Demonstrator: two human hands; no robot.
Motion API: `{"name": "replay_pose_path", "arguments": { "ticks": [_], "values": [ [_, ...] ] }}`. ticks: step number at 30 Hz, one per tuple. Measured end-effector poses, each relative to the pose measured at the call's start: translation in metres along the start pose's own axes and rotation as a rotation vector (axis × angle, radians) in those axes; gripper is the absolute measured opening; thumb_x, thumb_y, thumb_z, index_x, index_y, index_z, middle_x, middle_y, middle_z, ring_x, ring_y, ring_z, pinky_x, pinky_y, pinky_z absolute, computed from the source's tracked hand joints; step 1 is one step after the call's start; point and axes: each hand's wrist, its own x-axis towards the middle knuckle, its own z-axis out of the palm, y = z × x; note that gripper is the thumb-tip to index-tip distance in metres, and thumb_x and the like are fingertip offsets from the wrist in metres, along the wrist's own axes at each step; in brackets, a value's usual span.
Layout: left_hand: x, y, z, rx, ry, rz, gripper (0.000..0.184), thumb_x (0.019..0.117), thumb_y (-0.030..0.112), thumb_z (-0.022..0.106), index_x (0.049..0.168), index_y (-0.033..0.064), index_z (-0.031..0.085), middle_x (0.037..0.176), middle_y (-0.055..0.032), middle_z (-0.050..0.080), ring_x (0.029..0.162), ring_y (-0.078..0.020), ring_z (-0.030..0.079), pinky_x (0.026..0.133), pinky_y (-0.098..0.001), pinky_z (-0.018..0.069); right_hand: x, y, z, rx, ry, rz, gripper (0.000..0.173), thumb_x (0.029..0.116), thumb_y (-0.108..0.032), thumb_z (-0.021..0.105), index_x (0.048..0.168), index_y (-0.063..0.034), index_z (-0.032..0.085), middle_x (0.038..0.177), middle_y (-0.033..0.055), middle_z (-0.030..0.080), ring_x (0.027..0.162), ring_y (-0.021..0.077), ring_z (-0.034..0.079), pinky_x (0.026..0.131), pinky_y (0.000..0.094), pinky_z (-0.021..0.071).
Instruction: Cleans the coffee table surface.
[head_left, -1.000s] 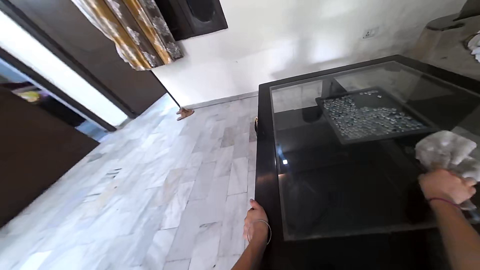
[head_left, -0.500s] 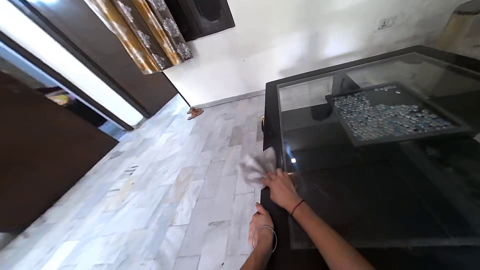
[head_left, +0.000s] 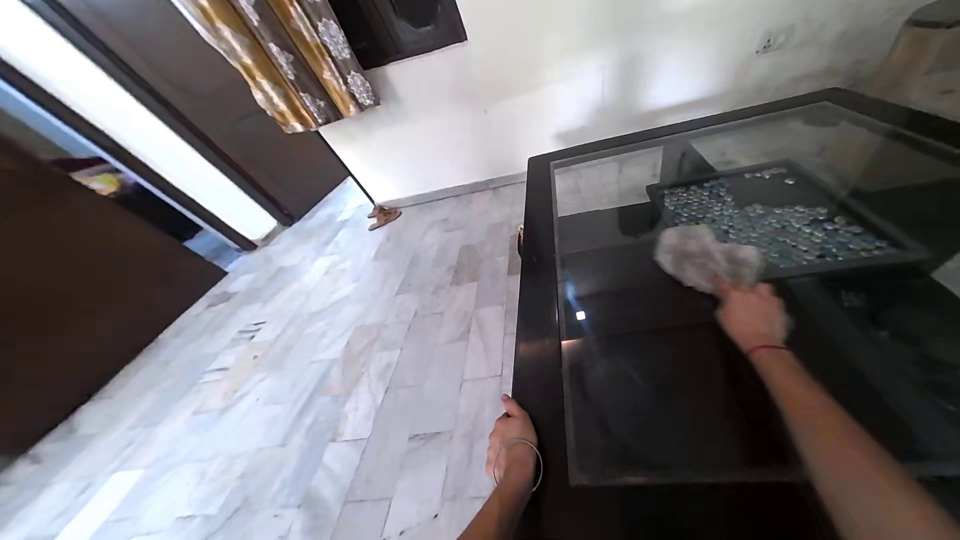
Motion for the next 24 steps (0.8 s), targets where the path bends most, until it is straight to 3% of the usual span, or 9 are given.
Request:
{"name": "replay_pose_path", "arguments": {
  "ticks": [4,7,10,12,14,16,18,21,24],
  "values": [
    [-0.001,-0.001,-0.001,-0.006,-0.003,0.014,0.08,0.111,0.054,0.009,0.126,0.0033,0.07,0.132,-0.0222,0.068,0.129,-0.0378,0.062,0.102,-0.06,0.0492,-0.011,0.104,-0.035,-0.018,0.099,0.326,0.037,0.0984,-0.008,0.065,0.134,0.001,0.063,0.134,0.0415,0.055,0.132,0.0664,0.041,0.096,0.0796,0.038],
    [-0.001,0.0,0.0,0.0,0.005,0.014,0.08,0.111,0.054,0.009,0.126,0.0034,0.07,0.133,-0.0216,0.068,0.129,-0.0379,0.062,0.102,-0.0599,0.0493,-0.024,0.12,-0.047,-0.001,0.105,0.465,0.037,0.0976,-0.008,0.065,0.132,0.0039,0.062,0.135,0.0402,0.055,0.136,0.0636,0.04,0.099,0.0772,0.0381],
    [-0.002,0.0,0.002,0.003,0.015,0.005,0.082,0.1105,0.054,0.008,0.125,0.004,0.07,0.133,-0.0215,0.067,0.13,-0.0373,0.062,0.101,-0.059,0.0501,-0.037,0.078,-0.042,0.006,0.061,0.448,0.038,0.0971,-0.011,0.066,0.133,0.0022,0.063,0.137,0.0396,0.055,0.134,0.062,0.044,0.099,0.0738,0.0409],
    [-0.002,0.0,0.002,0.001,0.029,0.007,0.083,0.1101,0.055,0.008,0.126,0.0035,0.07,0.135,-0.0212,0.067,0.13,-0.0368,0.061,0.101,-0.0589,0.0499,-0.053,0.032,-0.031,0.016,0.018,0.367,0.041,0.0964,-0.013,0.067,0.136,-0.0043,0.064,0.139,0.0375,0.054,0.13,0.0599,0.048,0.096,0.0709,0.0448],
    [-0.003,0.0,0.003,-0.008,0.047,0.024,0.083,0.1102,0.055,0.008,0.126,0.002,0.069,0.134,-0.0214,0.067,0.13,-0.0366,0.062,0.102,-0.0585,0.0502,-0.08,-0.021,-0.024,0.046,-0.092,0.242,0.044,0.0969,-0.013,0.064,0.141,-0.0144,0.062,0.142,0.0316,0.053,0.129,0.0547,0.051,0.096,0.0673,0.0472],
    [-0.004,-0.002,0.004,-0.031,0.059,0.046,0.082,0.1105,0.054,0.009,0.127,0.0003,0.068,0.135,-0.0224,0.066,0.131,-0.0369,0.061,0.103,-0.0582,0.0499,-0.113,-0.065,-0.017,0.068,-0.233,0.058,0.047,0.098,-0.012,0.06,0.144,-0.0218,0.061,0.145,0.021,0.056,0.134,0.0462,0.05,0.102,0.0622,0.0449],
    [-0.004,-0.003,0.003,-0.049,0.055,0.071,0.08,0.1109,0.053,0.01,0.131,-0.0003,0.066,0.138,-0.0228,0.064,0.133,-0.0367,0.059,0.105,-0.0573,0.0488,-0.148,-0.096,-0.013,0.079,-0.367,-0.148,0.051,0.0997,-0.008,0.053,0.148,-0.0234,0.058,0.152,0.0164,0.052,0.14,0.043,0.046,0.109,0.0598,0.0404],
    [-0.003,-0.007,-0.001,-0.062,0.03,0.147,0.078,0.1111,0.052,0.01,0.134,0.0009,0.064,0.141,-0.0225,0.062,0.135,-0.0365,0.057,0.107,-0.057,0.0468,-0.184,-0.103,-0.014,0.059,-0.444,-0.327,0.059,0.0982,0.0,0.05,0.152,-0.0243,0.053,0.159,0.0144,0.045,0.144,0.0408,0.042,0.113,0.0565,0.037],
    [-0.005,-0.021,-0.004,-0.066,0.035,0.36,0.067,0.1134,0.047,0.017,0.144,0.0029,0.057,0.145,-0.0253,0.058,0.139,-0.0401,0.053,0.112,-0.0599,0.0409,-0.19,-0.072,-0.031,0.008,-0.454,-0.279,0.059,0.0975,0.001,0.052,0.152,-0.0231,0.053,0.161,0.0124,0.044,0.144,0.0404,0.043,0.112,0.0554,0.0377]
  ]
}}
